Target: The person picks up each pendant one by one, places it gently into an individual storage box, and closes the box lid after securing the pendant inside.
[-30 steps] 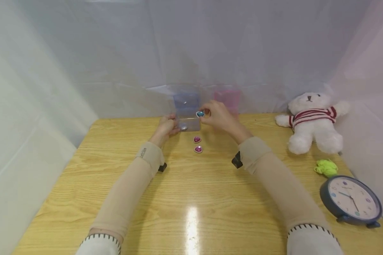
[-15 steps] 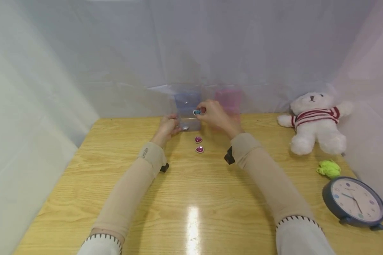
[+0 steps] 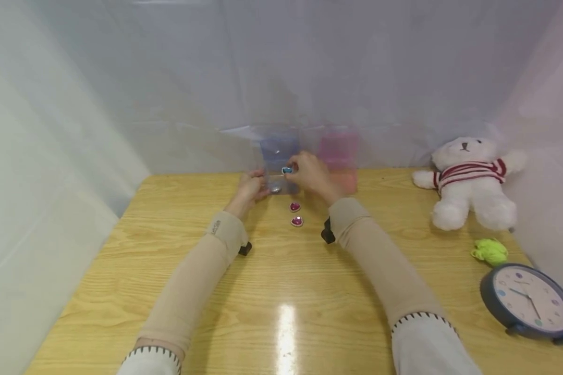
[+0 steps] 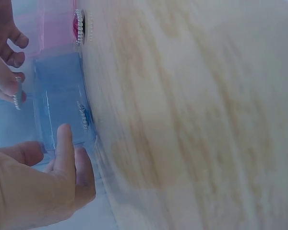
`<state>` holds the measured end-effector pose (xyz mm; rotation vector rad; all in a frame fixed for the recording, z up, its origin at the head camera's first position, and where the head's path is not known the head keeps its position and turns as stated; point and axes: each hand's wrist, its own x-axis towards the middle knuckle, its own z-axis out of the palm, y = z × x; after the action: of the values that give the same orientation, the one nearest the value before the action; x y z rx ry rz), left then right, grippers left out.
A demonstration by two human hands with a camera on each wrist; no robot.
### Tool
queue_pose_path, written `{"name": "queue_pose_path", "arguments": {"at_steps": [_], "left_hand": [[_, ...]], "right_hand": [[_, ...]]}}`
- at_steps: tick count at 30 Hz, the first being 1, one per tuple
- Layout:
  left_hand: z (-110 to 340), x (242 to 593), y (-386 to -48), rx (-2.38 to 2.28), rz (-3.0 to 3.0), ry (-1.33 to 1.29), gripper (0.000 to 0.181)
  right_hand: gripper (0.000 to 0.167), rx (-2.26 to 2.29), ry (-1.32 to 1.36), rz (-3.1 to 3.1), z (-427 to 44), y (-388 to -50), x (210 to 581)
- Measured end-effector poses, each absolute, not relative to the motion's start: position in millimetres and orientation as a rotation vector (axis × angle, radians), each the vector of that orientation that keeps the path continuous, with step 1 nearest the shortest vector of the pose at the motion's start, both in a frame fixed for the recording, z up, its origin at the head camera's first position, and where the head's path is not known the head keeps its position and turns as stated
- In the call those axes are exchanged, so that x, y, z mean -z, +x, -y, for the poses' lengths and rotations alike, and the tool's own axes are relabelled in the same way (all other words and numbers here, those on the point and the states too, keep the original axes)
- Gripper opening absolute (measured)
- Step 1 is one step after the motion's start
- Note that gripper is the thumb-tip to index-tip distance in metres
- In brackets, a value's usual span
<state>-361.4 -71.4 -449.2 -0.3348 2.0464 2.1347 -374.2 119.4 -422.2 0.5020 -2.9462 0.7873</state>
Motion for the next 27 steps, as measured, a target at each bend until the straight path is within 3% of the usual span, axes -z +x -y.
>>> {"name": "queue_pose_path", "arguments": {"at_steps": [12,27], "left_hand": [[70,445,-355,-2.155,-2.022,-0.307,0.052],[68,443,-348,-2.159,-2.066,-0.324,0.053]], "right_hand": [[0.038,-0.753,0.501,3.001,-111,-383,432],[0.035,-1.014,0.574,2.859,-127,-364,416]]}}
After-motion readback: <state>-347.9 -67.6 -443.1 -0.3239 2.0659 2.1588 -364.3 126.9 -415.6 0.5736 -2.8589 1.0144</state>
